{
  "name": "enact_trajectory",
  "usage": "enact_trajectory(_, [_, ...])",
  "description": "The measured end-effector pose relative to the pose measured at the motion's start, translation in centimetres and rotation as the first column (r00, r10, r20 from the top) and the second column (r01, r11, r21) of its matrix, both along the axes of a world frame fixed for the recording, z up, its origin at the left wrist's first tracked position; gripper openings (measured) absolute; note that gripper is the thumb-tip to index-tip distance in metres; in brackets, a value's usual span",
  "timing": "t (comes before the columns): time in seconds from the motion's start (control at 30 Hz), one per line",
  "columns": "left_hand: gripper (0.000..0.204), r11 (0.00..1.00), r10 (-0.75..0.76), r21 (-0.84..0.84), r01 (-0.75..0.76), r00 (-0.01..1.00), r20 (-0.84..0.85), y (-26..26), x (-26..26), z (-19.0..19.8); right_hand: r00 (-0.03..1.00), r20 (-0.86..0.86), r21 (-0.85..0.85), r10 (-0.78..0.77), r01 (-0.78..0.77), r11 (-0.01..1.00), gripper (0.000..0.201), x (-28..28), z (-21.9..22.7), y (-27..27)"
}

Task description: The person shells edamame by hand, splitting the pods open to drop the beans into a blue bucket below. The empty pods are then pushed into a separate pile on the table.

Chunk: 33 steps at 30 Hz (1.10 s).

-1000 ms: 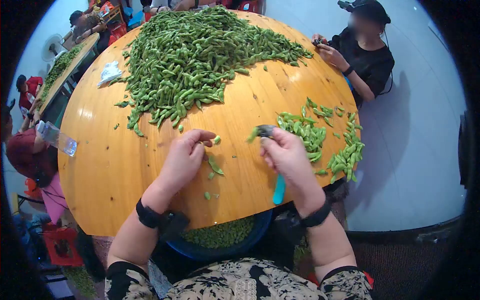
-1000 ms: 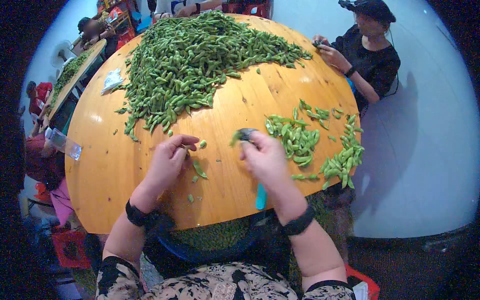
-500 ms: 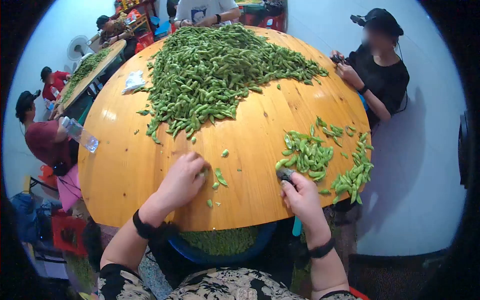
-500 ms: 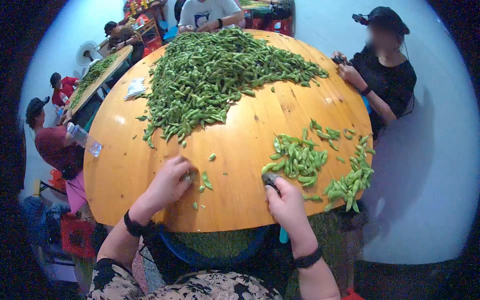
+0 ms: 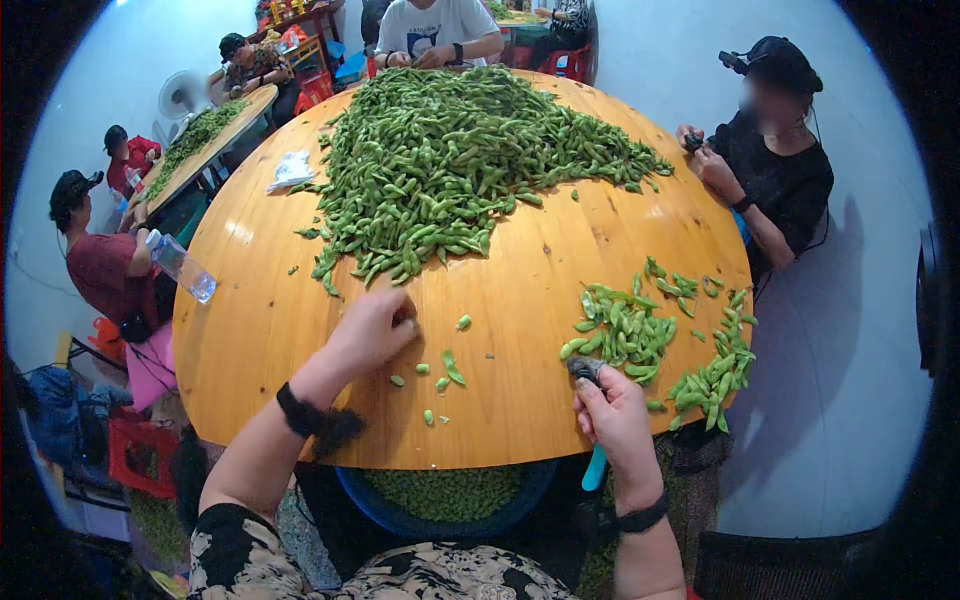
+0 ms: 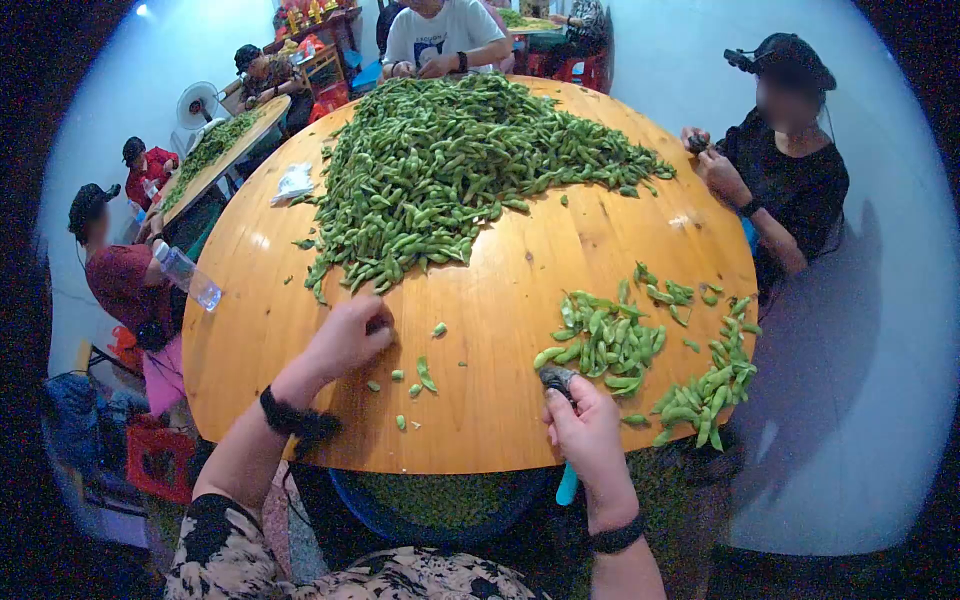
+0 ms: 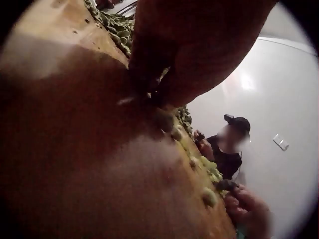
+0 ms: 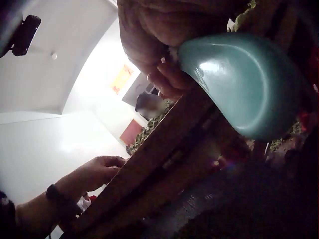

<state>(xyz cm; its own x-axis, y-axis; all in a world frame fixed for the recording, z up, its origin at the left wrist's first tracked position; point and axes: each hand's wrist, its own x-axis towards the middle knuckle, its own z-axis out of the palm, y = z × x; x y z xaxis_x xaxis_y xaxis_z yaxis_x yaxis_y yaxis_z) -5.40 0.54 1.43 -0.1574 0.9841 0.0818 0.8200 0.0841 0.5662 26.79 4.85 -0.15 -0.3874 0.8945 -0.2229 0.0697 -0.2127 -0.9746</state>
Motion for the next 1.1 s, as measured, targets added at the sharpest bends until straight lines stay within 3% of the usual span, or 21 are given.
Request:
enact_trajectory(0.03, [0.011,1.000,0.003,-0.003,-0.003,1.000,-0.003,-1.4,0.5,0.7,1.000,-0.003,-0.003,0.003,-0.003,1.000,0.019,-0.1,0.2,0.0])
enact_trajectory(0.1, [0.010,0.974,-0.220,-0.056,0.220,0.975,0.006,-3.8,1.3,1.7,1.000,-0.006,-0.025,0.018,-0.018,1.000,0.018,-0.2,0.5,0.0])
enact_trajectory(0.23, [0.009,0.976,-0.208,-0.057,0.212,0.976,0.060,-4.2,2.5,1.6,1.000,-0.017,-0.036,0.008,-0.008,0.999,0.018,-0.2,0.5,0.0])
enact_trajectory(0.33, [0.010,0.974,-0.220,0.060,0.217,0.974,0.049,-4.2,3.5,0.9,1.000,-0.002,-0.022,0.004,-0.004,1.000,0.018,-0.1,0.6,0.0])
enact_trajectory(0.43, [0.012,0.935,-0.353,-0.011,0.355,0.932,0.076,-4.1,4.0,1.1,1.000,-0.022,-0.019,0.004,-0.005,1.000,0.018,0.0,0.4,0.0])
enact_trajectory(0.53, [0.014,0.968,-0.249,0.020,0.249,0.969,-0.003,-3.2,4.2,1.1,1.000,0.004,-0.009,0.024,-0.024,1.000,0.018,-0.1,0.5,0.1])
enact_trajectory(0.6, [0.010,0.912,-0.386,0.109,0.395,0.918,-0.091,-2.1,3.9,1.2,0.999,0.019,-0.009,0.032,-0.032,0.999,0.018,0.0,0.4,0.1])
enact_trajectory(0.63, [0.010,0.912,-0.385,0.113,0.394,0.918,-0.093,-1.7,3.7,1.0,0.999,0.019,-0.005,0.034,-0.034,0.999,0.018,0.0,0.5,0.0])
enact_trajectory(0.73, [0.016,0.886,-0.456,0.029,0.463,0.881,-0.124,-0.2,3.6,0.8,1.000,0.014,0.001,0.012,-0.012,1.000,0.019,0.1,0.6,-0.1])
enact_trajectory(0.83, [0.019,0.896,-0.443,0.015,0.443,0.896,-0.031,1.5,6.2,1.6,1.000,0.012,0.009,0.022,-0.022,1.000,0.019,0.0,0.4,0.0])
enact_trajectory(0.9, [0.020,0.899,-0.438,0.174,0.402,0.831,0.342,2.7,8.1,2.7,1.000,0.003,-0.015,0.014,-0.014,1.000,0.019,-0.1,0.6,-0.1])
enact_trajectory(0.93, [0.020,0.900,-0.437,0.178,0.399,0.833,0.340,3.0,8.2,2.6,1.000,0.003,-0.010,0.017,-0.017,1.000,0.019,-0.1,0.6,-0.1])
enact_trajectory(1.0, [0.020,0.904,-0.370,0.269,0.332,0.923,0.104,4.0,8.1,1.9,1.000,0.019,-0.018,0.004,-0.003,1.000,0.020,0.0,0.6,-0.1])
enact_trajectory(1.03, [0.020,0.902,-0.372,0.272,0.334,0.923,0.099,4.2,7.4,1.0,1.000,0.015,-0.013,0.002,-0.002,1.000,0.020,0.1,0.5,-0.1])
enact_trajectory(1.1, [0.024,0.944,-0.277,0.077,0.322,0.895,-0.350,3.4,5.8,-0.2,1.000,0.004,-0.004,0.006,-0.006,1.000,0.021,0.1,0.3,-0.1])
